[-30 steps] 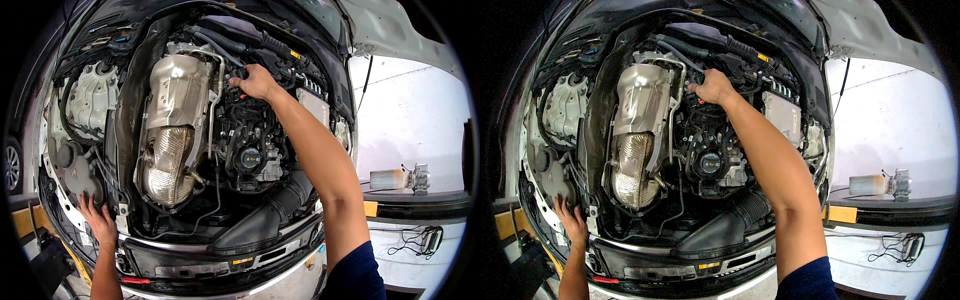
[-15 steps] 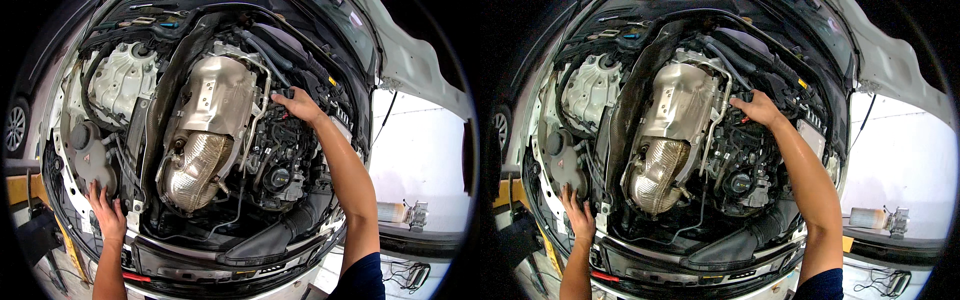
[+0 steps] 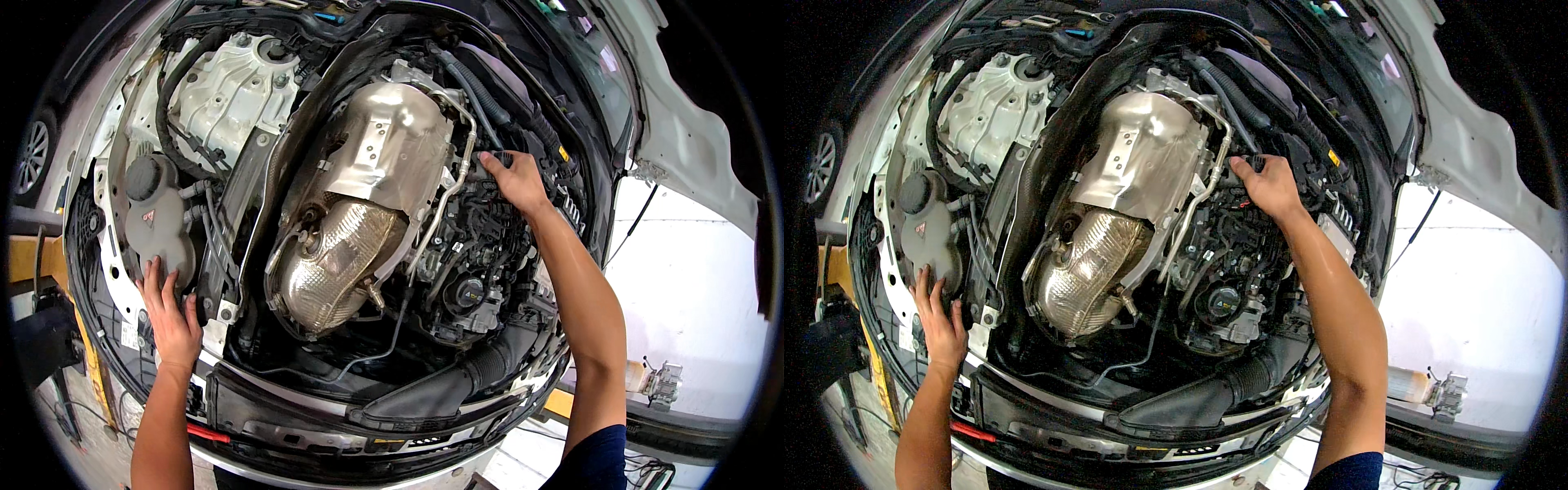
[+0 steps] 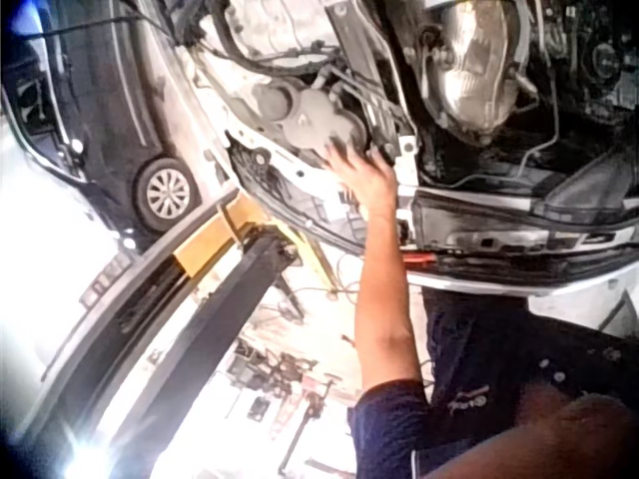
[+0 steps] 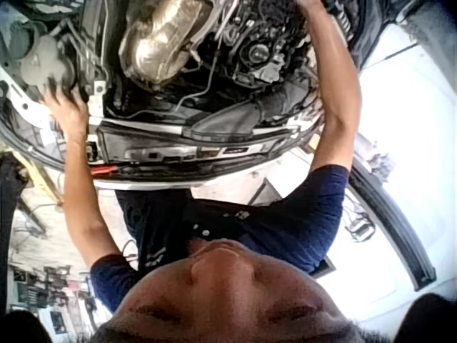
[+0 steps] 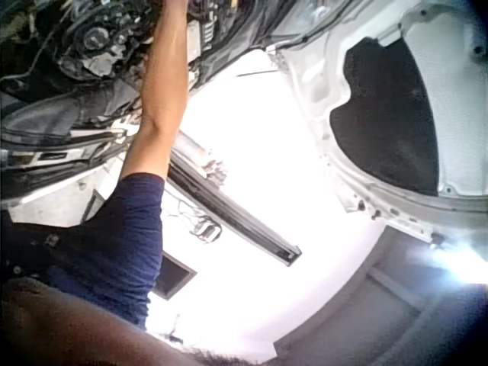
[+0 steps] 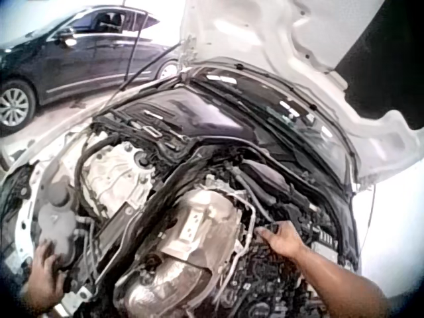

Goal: The person works on a car engine, using a screwdriver and pliers to detach and move wires and components within the engine bay.

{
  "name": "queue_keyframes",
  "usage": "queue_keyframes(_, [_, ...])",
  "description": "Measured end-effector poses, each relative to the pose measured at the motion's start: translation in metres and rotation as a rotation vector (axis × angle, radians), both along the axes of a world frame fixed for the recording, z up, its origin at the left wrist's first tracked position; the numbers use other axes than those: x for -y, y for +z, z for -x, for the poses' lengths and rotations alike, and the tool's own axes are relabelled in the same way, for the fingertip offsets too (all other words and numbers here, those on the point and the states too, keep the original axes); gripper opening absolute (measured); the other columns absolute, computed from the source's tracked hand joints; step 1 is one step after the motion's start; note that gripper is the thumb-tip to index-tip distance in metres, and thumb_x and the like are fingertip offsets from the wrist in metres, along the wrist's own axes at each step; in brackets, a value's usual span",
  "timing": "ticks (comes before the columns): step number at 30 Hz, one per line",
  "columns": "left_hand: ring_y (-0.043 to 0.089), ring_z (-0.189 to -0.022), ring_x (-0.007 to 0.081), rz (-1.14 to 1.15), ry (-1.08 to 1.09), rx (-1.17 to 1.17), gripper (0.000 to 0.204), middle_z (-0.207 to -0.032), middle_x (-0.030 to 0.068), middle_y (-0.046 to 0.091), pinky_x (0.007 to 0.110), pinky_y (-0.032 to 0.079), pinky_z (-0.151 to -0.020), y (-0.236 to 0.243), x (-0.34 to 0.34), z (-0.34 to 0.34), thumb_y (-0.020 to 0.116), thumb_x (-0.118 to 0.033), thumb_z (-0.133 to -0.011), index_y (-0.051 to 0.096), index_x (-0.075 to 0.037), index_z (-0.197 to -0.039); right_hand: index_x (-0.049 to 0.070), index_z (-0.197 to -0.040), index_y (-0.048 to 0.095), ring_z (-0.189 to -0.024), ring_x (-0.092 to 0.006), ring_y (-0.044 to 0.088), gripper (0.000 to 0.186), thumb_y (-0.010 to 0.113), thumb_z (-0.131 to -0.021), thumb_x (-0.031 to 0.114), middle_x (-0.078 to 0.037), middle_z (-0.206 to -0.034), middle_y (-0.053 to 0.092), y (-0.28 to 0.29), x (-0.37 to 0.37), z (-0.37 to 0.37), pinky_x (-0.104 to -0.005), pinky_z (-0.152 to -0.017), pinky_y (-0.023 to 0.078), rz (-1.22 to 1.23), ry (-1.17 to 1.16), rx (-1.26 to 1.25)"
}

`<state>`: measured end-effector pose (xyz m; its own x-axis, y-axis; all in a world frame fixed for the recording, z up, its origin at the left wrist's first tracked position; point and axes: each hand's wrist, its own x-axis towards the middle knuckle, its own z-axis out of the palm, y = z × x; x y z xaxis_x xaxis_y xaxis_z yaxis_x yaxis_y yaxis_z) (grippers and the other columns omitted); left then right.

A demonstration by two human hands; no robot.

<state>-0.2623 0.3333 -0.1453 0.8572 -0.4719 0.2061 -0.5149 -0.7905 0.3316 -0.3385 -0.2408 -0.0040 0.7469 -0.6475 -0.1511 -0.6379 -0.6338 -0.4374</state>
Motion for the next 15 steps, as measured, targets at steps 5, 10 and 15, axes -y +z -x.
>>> queue_keyframes(5, [0.027,-0.146,0.0426,0.049,-0.014,-0.011,0.048,-0.154,0.0214,0.035,0.06,0.016,-0.121,0.003,0.002,-0.001,0.062,-0.005,-0.088,0.047,-0.004,-0.134,-0.005,-0.081,0.07,-0.059,-0.013,0.052,0.046,0.072,-0.09,0.04,-0.004,-0.063,0.059,0.008,0.0,-0.005,-0.0353,-0.057,0.043,-0.038,-0.051,0.009])
queue_keyframes(10, [0.027,-0.146,0.0426,0.044,0.004,-0.029,0.047,-0.154,0.0204,0.034,0.06,0.016,-0.121,0.004,0.002,0.0,0.063,-0.006,-0.088,0.048,-0.004,-0.133,-0.007,-0.081,0.069,-0.06,-0.0126,0.05,0.045,0.073,-0.089,0.037,-0.006,-0.062,0.06,0.001,-0.002,0.0,-0.0367,-0.057,0.043,-0.041,-0.03,0.117])
queue_keyframes(15, [0.027,-0.146,0.0432,0.038,0.011,-0.02,0.046,-0.154,0.021,0.035,0.06,0.016,-0.121,0.003,0.001,-0.001,0.064,-0.007,-0.088,0.049,-0.004,-0.131,-0.008,-0.088,0.071,-0.059,-0.0137,0.054,0.043,0.073,-0.089,0.035,-0.007,-0.063,0.063,-0.003,0.002,0.008,-0.0357,-0.06,0.047,0.074,0.092,0.136])
